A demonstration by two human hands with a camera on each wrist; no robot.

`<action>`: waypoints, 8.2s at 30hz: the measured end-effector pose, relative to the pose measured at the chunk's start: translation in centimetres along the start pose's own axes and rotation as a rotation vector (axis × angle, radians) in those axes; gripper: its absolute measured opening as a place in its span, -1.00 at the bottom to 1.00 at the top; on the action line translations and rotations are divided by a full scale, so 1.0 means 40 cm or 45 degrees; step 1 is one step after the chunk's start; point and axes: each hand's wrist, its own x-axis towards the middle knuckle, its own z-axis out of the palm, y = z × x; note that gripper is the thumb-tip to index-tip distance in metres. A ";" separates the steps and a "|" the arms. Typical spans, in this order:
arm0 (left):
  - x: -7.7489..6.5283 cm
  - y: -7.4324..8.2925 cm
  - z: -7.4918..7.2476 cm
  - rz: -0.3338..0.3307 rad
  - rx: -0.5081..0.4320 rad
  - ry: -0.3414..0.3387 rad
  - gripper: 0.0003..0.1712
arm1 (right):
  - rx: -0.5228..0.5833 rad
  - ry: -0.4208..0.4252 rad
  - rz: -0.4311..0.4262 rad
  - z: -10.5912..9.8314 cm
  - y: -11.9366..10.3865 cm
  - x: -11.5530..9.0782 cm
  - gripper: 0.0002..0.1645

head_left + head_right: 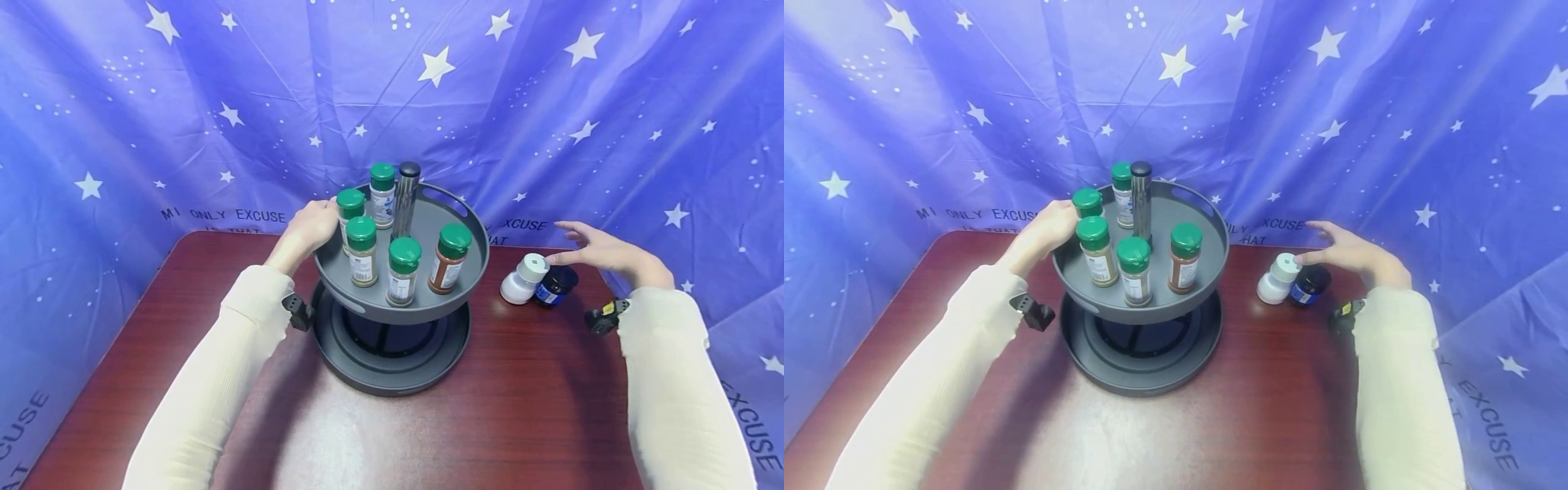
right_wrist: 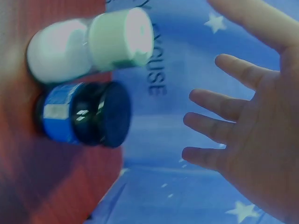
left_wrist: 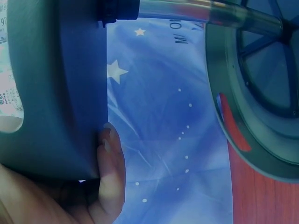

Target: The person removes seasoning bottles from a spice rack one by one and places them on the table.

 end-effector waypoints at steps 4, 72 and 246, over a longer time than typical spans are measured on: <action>0.001 0.000 0.002 0.005 0.001 -0.001 -0.26 | -0.004 0.015 -0.044 -0.012 -0.038 -0.008 0.16; 0.002 0.001 -0.002 0.024 0.037 -0.001 -0.26 | -0.431 0.140 -0.508 -0.051 -0.424 -0.156 0.32; 0.003 -0.003 0.004 0.050 0.051 0.015 -0.26 | -0.781 0.258 -0.383 -0.121 -0.453 -0.159 -0.50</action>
